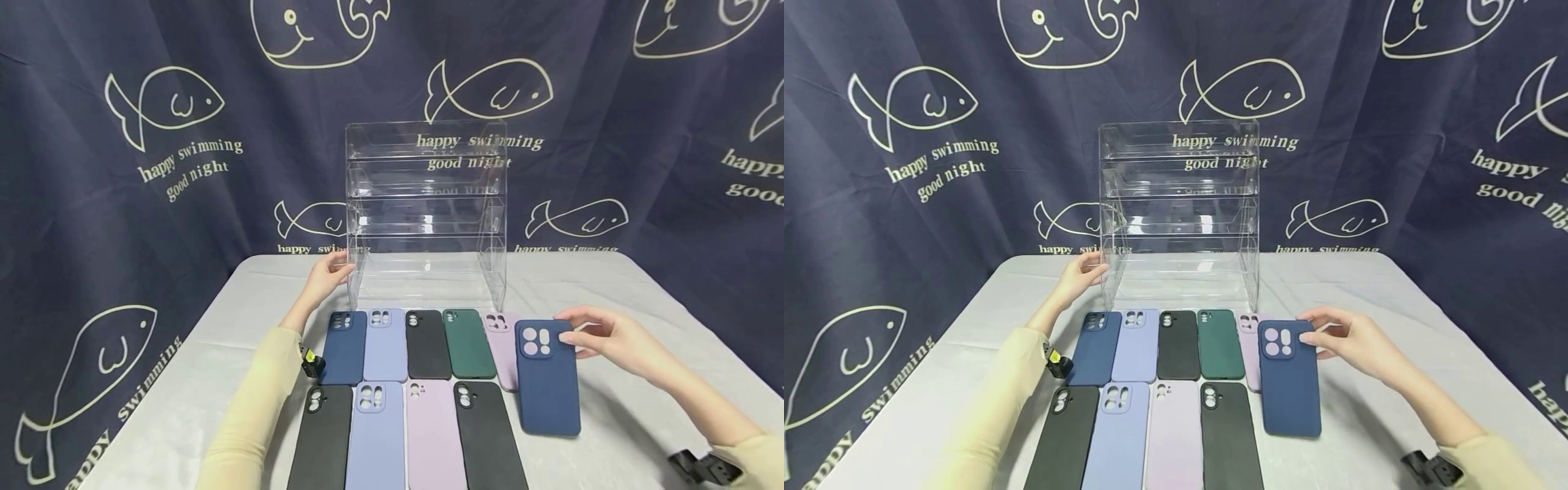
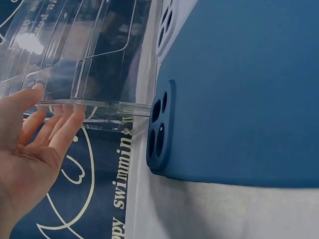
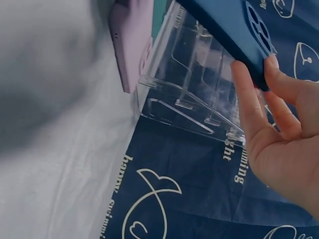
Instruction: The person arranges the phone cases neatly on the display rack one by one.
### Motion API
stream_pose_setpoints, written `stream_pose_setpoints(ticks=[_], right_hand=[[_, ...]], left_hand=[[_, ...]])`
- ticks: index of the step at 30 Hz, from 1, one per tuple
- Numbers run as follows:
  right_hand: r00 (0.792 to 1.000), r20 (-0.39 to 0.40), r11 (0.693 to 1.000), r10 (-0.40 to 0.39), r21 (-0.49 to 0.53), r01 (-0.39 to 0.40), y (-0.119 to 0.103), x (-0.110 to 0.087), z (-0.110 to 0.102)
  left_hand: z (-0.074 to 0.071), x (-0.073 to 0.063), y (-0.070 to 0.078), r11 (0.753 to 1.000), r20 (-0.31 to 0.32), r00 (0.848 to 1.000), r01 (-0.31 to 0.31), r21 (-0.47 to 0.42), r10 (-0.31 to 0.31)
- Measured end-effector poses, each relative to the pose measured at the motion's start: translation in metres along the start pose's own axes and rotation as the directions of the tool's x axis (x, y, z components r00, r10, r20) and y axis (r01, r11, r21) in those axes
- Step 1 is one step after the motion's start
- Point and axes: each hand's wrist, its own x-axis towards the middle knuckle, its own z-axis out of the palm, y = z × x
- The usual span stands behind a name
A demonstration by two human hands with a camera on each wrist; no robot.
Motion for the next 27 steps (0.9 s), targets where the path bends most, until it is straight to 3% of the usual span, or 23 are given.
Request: stream_pose_setpoints(ticks=[5, 14, 21, 27], right_hand=[[0.997, -0.049, 0.998, -0.054, 0.009, 0.055, -0.003, 0.007, -0.007], [0.987, -0.135, 0.996, -0.086, 0.028, 0.09, -0.014, 0.027, -0.02], [0.981, -0.162, 0.994, -0.107, 0.007, 0.11, -0.028, 0.044, -0.028], [0.958, -0.277, 0.997, -0.074, -0.027, 0.069, -0.041, 0.058, -0.037]], left_hand=[[-0.002, 0.002, 0.002, 1.0, 0.002, 1.0, -0.008, -0.003, 0.008], [-0.007, 0.01, 0.007, 0.998, -0.037, 0.997, -0.065, -0.014, 0.064], [-0.006, 0.01, 0.01, 0.999, -0.022, 0.999, -0.028, -0.029, 0.028], [-0.005, -0.001, 0.024, 0.997, 0.002, 1.0, -0.014, -0.079, 0.015]])
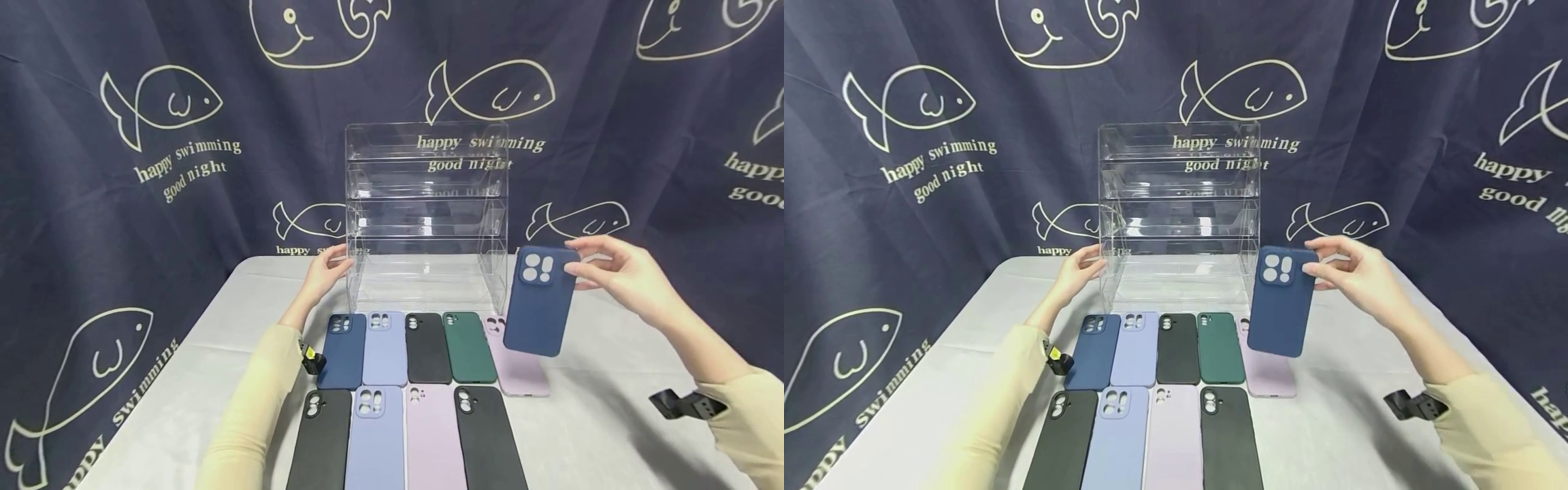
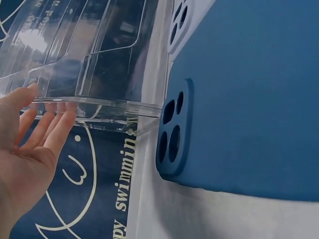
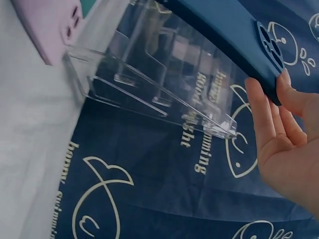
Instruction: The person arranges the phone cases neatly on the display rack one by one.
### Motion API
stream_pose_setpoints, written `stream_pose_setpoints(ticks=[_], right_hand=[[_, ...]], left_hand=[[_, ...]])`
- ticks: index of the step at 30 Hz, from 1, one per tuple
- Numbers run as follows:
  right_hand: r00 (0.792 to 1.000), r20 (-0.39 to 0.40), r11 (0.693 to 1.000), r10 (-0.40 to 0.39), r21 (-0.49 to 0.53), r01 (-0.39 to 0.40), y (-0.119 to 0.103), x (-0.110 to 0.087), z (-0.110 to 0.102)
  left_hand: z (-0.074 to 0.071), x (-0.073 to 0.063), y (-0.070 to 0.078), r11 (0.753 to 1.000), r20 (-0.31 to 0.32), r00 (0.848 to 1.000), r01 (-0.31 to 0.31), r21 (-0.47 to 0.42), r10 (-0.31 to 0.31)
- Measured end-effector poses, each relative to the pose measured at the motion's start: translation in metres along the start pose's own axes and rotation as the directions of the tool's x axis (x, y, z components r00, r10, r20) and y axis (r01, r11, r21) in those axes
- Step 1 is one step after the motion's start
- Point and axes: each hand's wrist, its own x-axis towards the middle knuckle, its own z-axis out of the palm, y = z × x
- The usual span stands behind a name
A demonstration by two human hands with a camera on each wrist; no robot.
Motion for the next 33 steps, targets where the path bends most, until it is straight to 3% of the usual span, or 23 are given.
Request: stream_pose_setpoints(ticks=[7, 13, 20, 25, 33], right_hand=[[0.995, -0.06, 0.991, -0.079, 0.103, 0.084, -0.018, 0.026, -0.011], [0.988, -0.073, 0.936, -0.135, 0.319, 0.151, -0.033, 0.043, -0.018], [0.97, -0.134, 0.873, -0.203, 0.423, 0.241, -0.044, 0.067, -0.022], [0.964, -0.177, 0.836, -0.201, 0.481, 0.263, -0.053, 0.088, -0.025], [0.958, -0.239, 0.802, -0.155, 0.536, 0.264, -0.07, 0.123, -0.027]], left_hand=[[-0.001, 0.008, -0.01, 1.0, -0.01, 1.0, -0.015, -0.01, 0.014], [-0.002, 0.015, -0.023, 0.999, -0.021, 1.0, -0.022, 0.038, 0.022], [0.001, 0.011, -0.024, 0.999, -0.023, 0.999, -0.024, 0.043, 0.025], [0.001, 0.012, -0.024, 0.998, -0.017, 0.999, -0.029, 0.047, 0.03], [-0.001, 0.013, -0.027, 0.999, -0.012, 1.0, -0.02, 0.047, 0.02]])
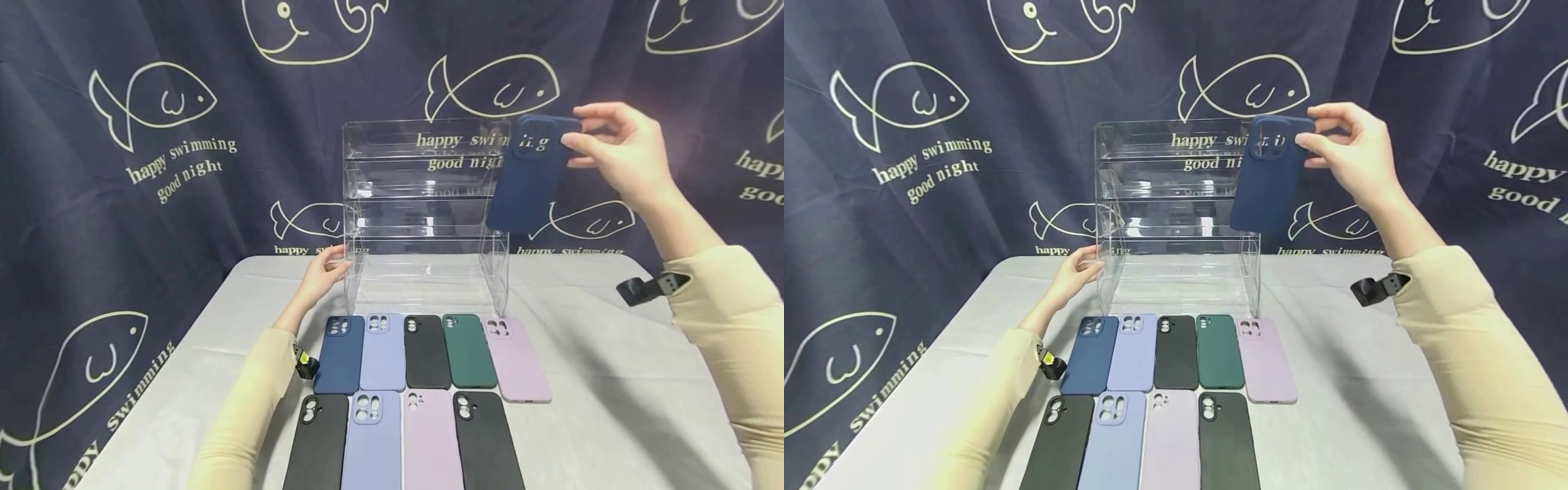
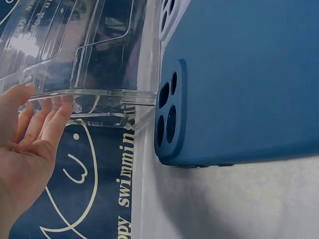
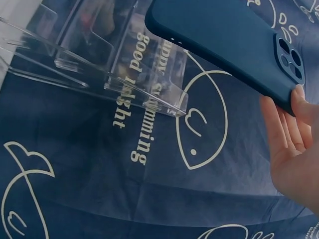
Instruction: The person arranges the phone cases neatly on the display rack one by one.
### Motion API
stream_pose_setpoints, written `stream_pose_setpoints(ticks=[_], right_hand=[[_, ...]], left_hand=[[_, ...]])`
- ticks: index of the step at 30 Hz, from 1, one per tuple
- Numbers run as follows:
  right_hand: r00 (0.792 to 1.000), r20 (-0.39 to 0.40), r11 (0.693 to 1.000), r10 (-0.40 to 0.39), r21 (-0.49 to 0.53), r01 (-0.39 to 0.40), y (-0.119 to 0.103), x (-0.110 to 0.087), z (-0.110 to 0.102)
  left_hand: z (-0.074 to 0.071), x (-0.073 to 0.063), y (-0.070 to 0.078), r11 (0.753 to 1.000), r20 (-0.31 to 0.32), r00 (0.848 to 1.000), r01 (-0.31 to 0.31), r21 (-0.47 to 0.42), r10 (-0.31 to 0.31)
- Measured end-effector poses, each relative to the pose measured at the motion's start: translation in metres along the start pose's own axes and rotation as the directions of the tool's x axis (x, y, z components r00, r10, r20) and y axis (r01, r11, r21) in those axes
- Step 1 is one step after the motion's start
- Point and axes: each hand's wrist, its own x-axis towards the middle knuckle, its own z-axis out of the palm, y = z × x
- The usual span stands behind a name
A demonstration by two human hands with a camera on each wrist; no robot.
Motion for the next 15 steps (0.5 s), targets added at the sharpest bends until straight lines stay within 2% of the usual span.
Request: stream_pose_setpoints(ticks=[7, 15], right_hand=[[0.997, -0.054, 0.996, -0.047, 0.079, 0.052, -0.006, 0.029, 0.013], [0.995, -0.089, 0.997, -0.034, 0.066, 0.04, -0.006, 0.049, 0.024]], left_hand=[[-0.003, 0.004, 0.003, 1.0, 0.005, 1.0, -0.015, -0.006, 0.015], [-0.003, 0.002, -0.003, 1.0, 0.015, 1.0, -0.003, -0.02, 0.003]])
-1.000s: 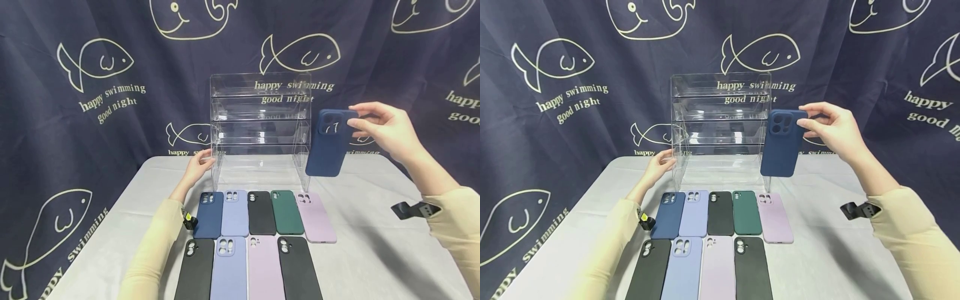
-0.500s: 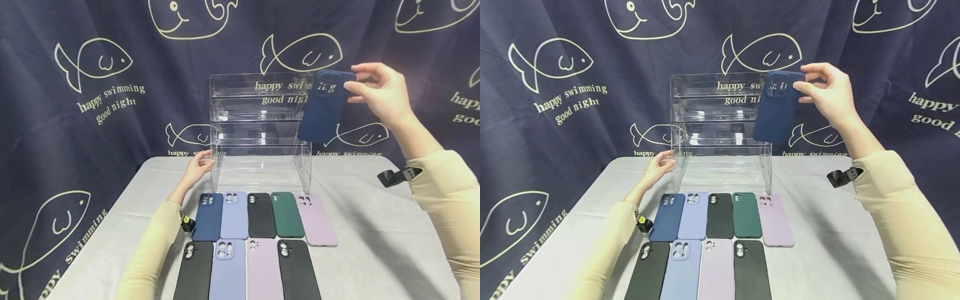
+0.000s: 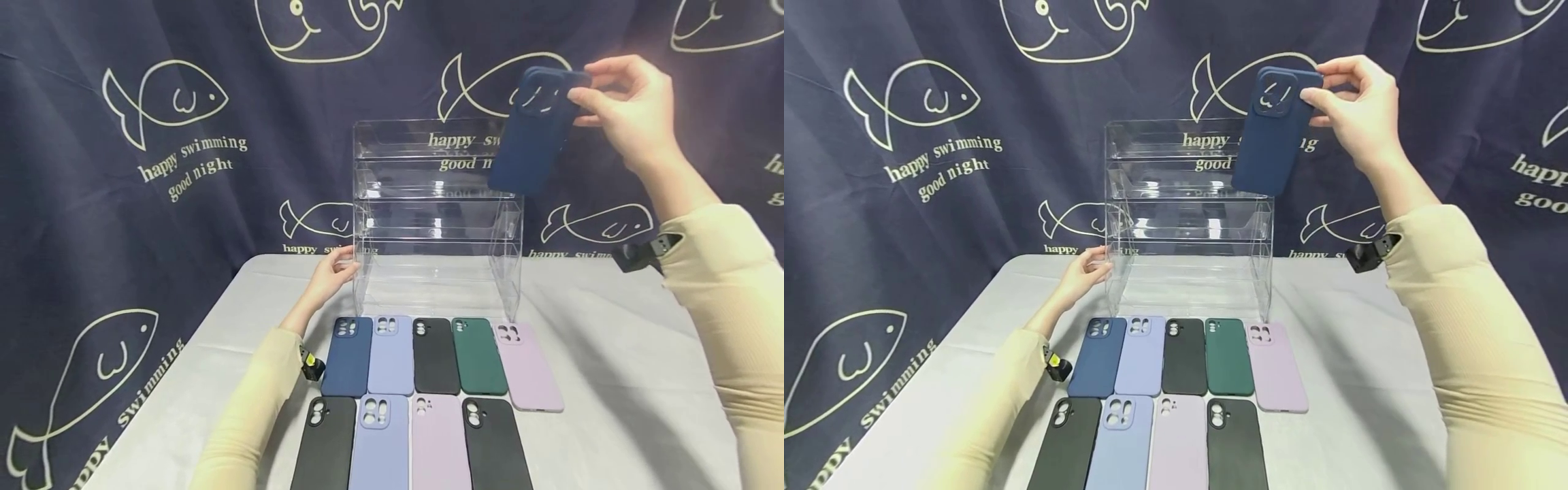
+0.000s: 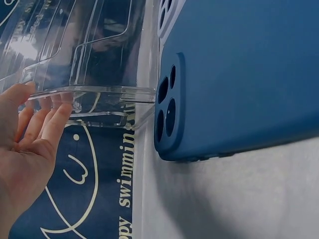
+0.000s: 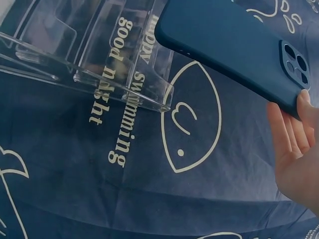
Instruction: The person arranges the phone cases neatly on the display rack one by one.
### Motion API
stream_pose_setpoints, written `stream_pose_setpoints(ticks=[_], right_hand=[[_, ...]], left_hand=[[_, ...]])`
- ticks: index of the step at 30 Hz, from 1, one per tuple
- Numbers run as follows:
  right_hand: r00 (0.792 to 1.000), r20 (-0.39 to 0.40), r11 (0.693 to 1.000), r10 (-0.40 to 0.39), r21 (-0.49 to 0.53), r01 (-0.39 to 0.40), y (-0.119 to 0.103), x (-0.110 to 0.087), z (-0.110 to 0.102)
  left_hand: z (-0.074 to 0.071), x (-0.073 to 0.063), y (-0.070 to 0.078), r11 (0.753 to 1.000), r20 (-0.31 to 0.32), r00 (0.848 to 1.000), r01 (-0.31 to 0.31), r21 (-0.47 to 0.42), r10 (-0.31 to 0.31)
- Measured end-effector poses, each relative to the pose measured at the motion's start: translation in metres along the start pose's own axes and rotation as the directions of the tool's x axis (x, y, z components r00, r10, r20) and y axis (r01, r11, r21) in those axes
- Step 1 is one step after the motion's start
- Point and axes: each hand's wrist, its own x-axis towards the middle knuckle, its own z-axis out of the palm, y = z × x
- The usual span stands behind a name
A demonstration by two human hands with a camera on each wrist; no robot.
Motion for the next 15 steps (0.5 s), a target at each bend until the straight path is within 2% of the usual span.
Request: stream_pose_setpoints(ticks=[5, 15], right_hand=[[0.999, -0.032, 0.999, 0.004, -0.04, -0.005, 0.004, 0.012, 0.004], [0.99, -0.135, 0.988, -0.036, -0.151, 0.015, 0.016, 0.037, 0.025]], left_hand=[[0.003, 0.001, -0.004, 1.0, 0.006, 1.0, -0.013, 0.004, 0.013], [0.002, 0.002, -0.005, 0.999, -0.008, 1.0, -0.019, 0.036, 0.02]])
